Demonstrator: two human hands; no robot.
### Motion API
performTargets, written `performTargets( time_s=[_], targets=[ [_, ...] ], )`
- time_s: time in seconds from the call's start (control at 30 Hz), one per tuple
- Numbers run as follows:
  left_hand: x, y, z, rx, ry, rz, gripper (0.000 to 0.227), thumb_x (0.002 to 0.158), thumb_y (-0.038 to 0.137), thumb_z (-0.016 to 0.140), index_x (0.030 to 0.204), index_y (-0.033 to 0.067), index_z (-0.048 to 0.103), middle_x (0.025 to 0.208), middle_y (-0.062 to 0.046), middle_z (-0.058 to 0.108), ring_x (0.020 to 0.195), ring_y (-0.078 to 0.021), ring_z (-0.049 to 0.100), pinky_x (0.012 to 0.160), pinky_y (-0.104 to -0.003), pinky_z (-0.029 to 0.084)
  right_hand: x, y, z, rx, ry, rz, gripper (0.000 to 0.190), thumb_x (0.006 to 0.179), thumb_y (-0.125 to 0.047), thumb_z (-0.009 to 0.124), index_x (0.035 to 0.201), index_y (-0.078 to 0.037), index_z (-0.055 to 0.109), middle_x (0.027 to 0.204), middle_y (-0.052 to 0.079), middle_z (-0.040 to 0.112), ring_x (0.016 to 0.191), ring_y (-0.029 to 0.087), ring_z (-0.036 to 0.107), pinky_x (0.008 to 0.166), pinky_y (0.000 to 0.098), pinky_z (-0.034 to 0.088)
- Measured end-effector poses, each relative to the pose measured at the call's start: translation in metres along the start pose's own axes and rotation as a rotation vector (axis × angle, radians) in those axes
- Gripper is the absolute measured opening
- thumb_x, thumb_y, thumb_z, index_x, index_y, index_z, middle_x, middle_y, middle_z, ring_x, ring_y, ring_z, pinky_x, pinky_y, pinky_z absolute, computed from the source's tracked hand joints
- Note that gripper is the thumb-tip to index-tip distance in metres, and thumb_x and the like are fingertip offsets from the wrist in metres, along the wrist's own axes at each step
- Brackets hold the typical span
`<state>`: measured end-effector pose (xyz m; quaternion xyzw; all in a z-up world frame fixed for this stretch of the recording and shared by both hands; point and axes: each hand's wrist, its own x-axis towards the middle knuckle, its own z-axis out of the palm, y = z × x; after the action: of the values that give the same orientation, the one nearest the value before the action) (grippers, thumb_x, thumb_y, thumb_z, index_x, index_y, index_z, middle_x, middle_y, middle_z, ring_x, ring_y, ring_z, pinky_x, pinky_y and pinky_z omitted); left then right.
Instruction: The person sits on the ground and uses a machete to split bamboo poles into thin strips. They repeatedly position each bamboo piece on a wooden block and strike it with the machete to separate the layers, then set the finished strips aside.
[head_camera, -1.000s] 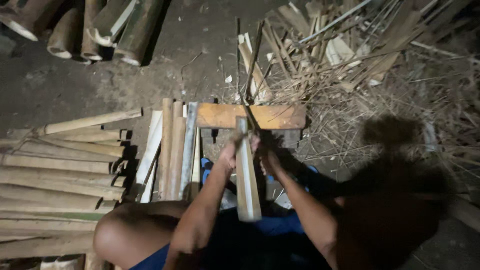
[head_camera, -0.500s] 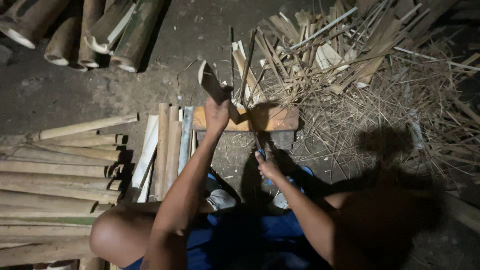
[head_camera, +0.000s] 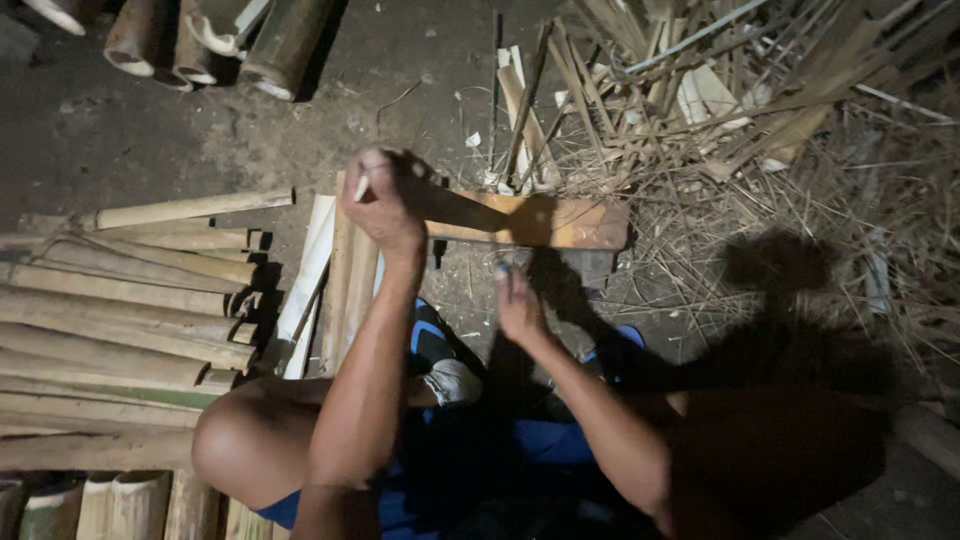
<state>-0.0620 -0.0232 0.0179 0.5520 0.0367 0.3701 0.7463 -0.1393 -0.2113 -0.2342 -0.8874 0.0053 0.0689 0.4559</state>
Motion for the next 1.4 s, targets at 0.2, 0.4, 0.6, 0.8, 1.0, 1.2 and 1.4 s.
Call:
performTargets(
  time_s=[0.2,0.4,0.6,0.8,1.0,1.2,1.4],
  targets=[
    [0.014,0.001,-0.016,-0.102,-0.159,-0.148,0.044,0.101,0.043,0.061,0.093,0.0,0.061,0.074,-0.01,0.064,0.065,-0.0208,0.065,0.06,-0.035,0.056,0.041,0.05,-0.014,-0.219,-0.14,0.17,0.061,0.108,-0.047,0.035,0.127,0.004,0.062,0.123,0.031,0.066,0.115,0.048,0.063,0.099,0.0518,0.049],
    [0.021,-0.011,-0.024,0.002,-0.383,-0.084,0.05,0.103,0.047,0.06,0.094,-0.002,0.066,0.082,-0.012,0.067,0.071,-0.0203,0.064,0.066,-0.034,0.051,-0.031,0.014,-0.029,-0.122,0.0,-0.279,0.066,0.104,-0.046,0.041,0.14,0.008,0.052,0.126,0.034,0.062,0.109,0.051,0.062,0.094,0.0516,0.05],
    [0.023,-0.009,-0.021,-0.244,-0.352,-0.226,0.044,0.102,0.043,0.064,0.096,-0.0008,0.059,0.079,-0.011,0.061,0.07,-0.0212,0.062,0.066,-0.037,0.055,0.023,0.059,-0.012,-0.152,-0.091,0.297,0.053,0.103,-0.046,0.042,0.112,-0.003,0.071,0.111,0.024,0.072,0.103,0.041,0.068,0.088,0.051,0.053],
    [0.025,-0.003,-0.006,0.272,-0.442,0.089,0.06,0.096,0.027,0.071,0.139,0.0079,0.034,0.113,-0.006,0.044,0.107,-0.0139,0.046,0.095,-0.029,0.044,0.037,0.059,-0.036,-0.284,-0.17,-0.062,0.049,0.106,-0.039,0.039,0.119,0.001,0.062,0.112,0.024,0.07,0.096,0.045,0.072,0.082,0.0507,0.057],
    [0.031,-0.021,-0.006,0.216,-0.393,0.042,0.069,0.085,0.003,0.09,0.129,0.012,0.037,0.106,-0.003,0.052,0.097,-0.0116,0.055,0.087,-0.028,0.051,-0.014,0.017,-0.007,-0.098,0.002,-0.193,0.047,0.107,-0.04,0.04,0.124,-0.002,0.062,0.114,0.024,0.07,0.102,0.045,0.068,0.087,0.0524,0.053],
    [0.04,-0.029,-0.003,0.114,-0.411,-0.056,0.054,0.083,0.006,0.095,0.114,0.0061,0.05,0.096,-0.001,0.06,0.085,-0.0114,0.06,0.072,-0.027,0.055,0.044,0.055,0.002,-0.266,-0.178,0.207,0.046,0.108,-0.041,0.042,0.129,-0.005,0.062,0.117,0.024,0.069,0.108,0.045,0.065,0.091,0.0541,0.05],
    [0.033,-0.032,0.025,0.254,-0.029,0.047,0.044,0.084,0.01,0.091,0.108,0.0031,0.055,0.09,-0.003,0.068,0.081,-0.0104,0.062,0.071,-0.026,0.054,0.049,0.042,0.003,-0.163,-0.033,-0.057,0.047,0.105,-0.042,0.042,0.126,-0.006,0.063,0.121,0.026,0.067,0.112,0.046,0.062,0.096,0.0534,0.048]
  ],
)
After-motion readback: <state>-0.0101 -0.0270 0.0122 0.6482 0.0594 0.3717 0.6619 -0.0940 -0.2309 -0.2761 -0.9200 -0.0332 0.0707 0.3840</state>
